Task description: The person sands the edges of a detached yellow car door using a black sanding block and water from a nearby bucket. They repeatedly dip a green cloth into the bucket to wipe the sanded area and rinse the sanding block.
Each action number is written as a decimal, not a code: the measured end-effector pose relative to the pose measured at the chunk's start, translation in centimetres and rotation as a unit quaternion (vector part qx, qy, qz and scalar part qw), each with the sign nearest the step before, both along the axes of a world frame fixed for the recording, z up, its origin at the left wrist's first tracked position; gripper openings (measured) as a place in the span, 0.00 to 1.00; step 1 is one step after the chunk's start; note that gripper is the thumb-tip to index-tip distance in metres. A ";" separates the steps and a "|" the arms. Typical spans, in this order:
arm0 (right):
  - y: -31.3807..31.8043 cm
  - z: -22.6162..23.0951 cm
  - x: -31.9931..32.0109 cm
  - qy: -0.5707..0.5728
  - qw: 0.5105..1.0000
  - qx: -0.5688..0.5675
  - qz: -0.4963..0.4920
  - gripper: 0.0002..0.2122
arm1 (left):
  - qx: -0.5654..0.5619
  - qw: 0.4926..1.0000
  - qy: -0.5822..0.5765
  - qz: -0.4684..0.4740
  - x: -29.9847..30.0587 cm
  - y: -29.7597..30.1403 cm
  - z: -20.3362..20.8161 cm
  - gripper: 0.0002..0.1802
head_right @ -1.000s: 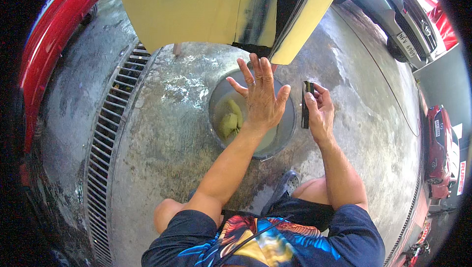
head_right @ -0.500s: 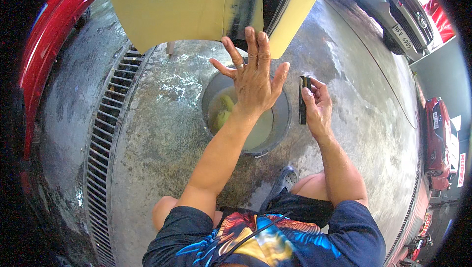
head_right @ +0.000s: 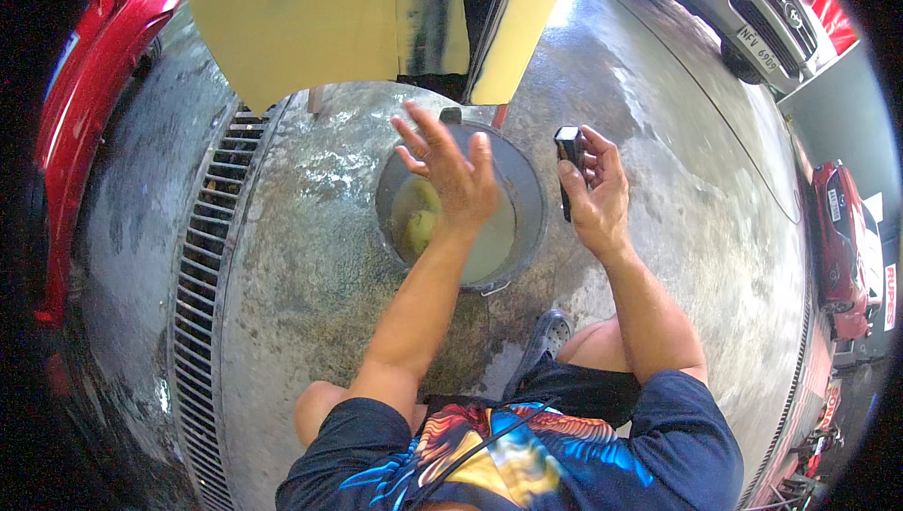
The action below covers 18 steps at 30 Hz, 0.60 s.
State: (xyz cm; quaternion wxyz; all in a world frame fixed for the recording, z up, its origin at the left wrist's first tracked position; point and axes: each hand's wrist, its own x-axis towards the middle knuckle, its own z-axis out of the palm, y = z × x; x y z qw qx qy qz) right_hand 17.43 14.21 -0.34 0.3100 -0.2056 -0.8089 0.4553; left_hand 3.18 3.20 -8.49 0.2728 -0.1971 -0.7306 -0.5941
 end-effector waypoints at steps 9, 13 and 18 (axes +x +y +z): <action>-1.7 3.0 1.1 0.030 0.975 0.218 0.022 0.30 | 0.562 0.501 -0.414 -0.512 -2.1 -2.3 5.8 0.53; -0.9 2.9 1.3 0.031 0.983 0.181 -0.003 0.29 | 0.570 0.468 -0.415 -0.533 -1.2 -3.8 8.4 0.54; 0.1 1.8 1.2 0.034 0.987 0.158 -0.023 0.27 | 0.556 0.456 -0.429 -0.547 -0.9 -5.7 10.2 0.55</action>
